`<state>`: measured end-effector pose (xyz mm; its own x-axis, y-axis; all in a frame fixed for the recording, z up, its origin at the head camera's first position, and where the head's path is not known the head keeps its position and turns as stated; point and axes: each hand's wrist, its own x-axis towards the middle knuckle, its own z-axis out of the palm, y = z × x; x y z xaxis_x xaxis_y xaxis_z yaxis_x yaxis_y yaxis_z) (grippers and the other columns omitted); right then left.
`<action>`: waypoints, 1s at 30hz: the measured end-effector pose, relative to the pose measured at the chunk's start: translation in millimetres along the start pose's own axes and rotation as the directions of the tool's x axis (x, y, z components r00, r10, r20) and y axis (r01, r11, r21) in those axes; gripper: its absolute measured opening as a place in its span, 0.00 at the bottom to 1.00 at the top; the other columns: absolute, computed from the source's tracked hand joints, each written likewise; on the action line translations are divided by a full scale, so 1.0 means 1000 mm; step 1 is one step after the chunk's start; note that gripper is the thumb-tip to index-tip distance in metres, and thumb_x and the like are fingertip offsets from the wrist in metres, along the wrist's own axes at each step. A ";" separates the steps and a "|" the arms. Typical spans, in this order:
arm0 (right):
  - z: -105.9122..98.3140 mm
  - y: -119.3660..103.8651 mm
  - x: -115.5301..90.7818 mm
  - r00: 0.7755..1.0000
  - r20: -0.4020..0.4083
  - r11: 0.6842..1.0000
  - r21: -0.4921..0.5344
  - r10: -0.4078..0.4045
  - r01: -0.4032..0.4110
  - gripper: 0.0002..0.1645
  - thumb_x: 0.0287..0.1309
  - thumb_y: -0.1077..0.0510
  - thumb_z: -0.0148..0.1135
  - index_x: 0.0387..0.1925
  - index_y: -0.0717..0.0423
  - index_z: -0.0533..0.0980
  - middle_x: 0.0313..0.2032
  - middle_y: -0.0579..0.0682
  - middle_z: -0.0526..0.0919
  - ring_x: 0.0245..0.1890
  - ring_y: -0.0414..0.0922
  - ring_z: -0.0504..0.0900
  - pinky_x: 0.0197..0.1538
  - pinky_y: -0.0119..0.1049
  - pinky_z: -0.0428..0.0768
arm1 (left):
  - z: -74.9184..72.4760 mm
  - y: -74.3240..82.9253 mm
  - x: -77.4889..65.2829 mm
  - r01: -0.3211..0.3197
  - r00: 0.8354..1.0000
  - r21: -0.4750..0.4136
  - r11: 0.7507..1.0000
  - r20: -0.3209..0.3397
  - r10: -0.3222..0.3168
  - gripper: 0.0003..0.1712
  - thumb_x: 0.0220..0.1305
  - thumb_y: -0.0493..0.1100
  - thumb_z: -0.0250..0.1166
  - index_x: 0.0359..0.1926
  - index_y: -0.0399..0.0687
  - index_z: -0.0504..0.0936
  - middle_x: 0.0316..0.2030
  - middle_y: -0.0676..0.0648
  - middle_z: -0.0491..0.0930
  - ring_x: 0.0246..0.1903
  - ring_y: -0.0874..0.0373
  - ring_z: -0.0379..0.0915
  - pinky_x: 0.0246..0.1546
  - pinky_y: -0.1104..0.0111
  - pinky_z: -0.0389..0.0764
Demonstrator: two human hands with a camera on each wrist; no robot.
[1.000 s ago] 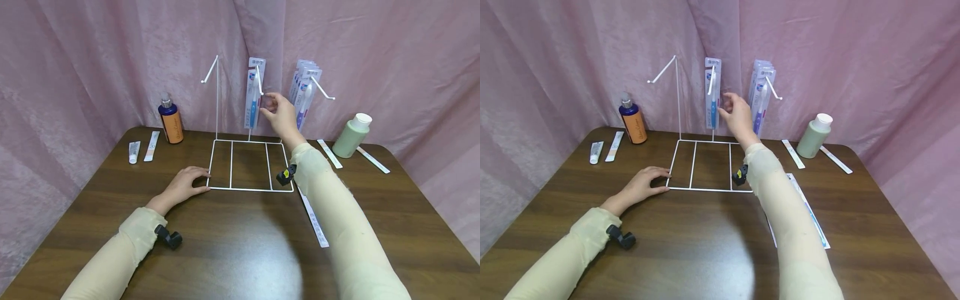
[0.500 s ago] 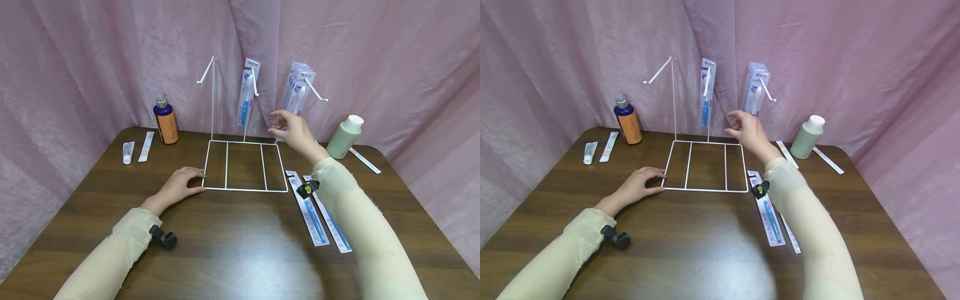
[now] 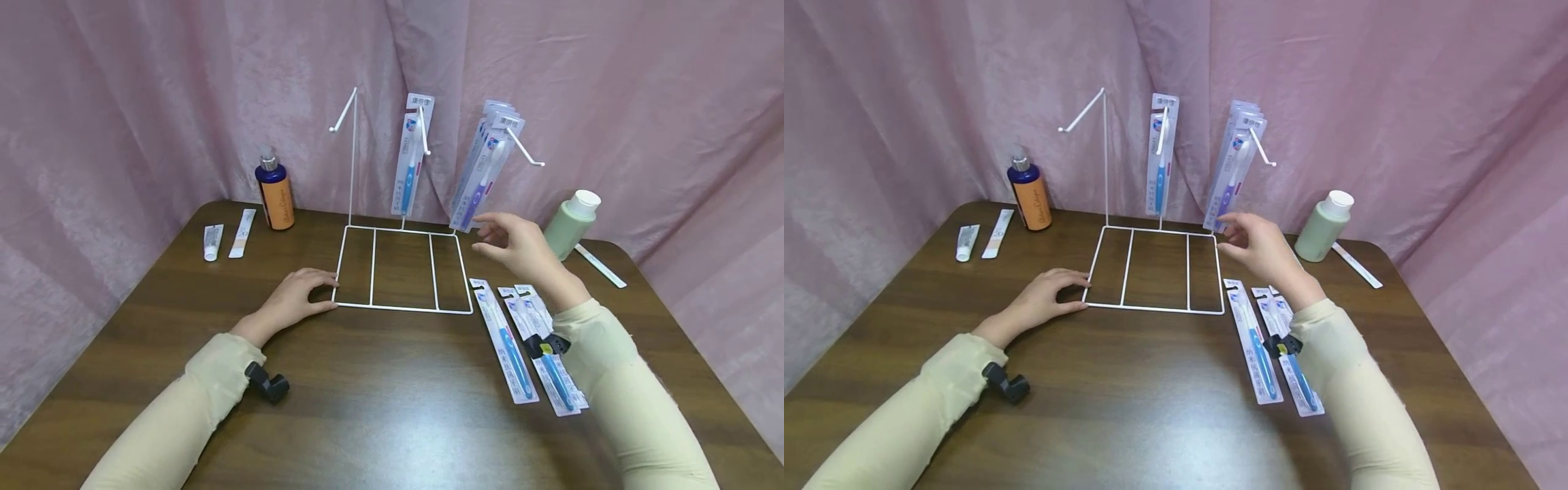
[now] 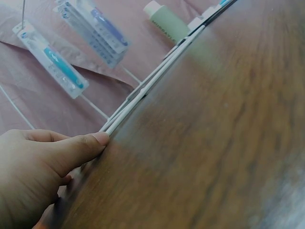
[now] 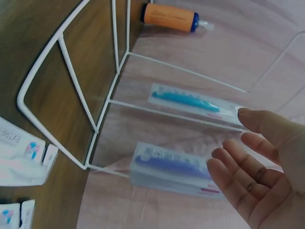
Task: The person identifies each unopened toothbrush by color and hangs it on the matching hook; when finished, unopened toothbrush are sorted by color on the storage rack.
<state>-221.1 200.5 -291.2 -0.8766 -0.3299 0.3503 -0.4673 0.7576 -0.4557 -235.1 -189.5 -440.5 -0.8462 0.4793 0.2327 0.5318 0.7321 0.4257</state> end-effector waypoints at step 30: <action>-0.025 0.075 -0.119 0.966 0.103 0.959 -0.185 0.236 -0.214 0.26 0.53 0.57 0.70 0.53 0.62 0.75 0.39 0.60 0.85 0.37 0.50 0.83 0.37 0.38 0.79 | -0.001 0.001 0.001 0.010 1.000 -0.007 1.000 0.007 -0.010 0.25 0.56 0.53 0.70 0.52 0.48 0.81 0.61 0.45 0.76 0.63 0.45 0.66 0.65 0.45 0.62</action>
<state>-148.8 310.9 -346.2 -0.9691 -0.1981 0.1470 -0.2390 0.9016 -0.3606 -235.5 -188.9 -439.6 -0.8510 0.4755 0.2229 0.5234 0.7332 0.4341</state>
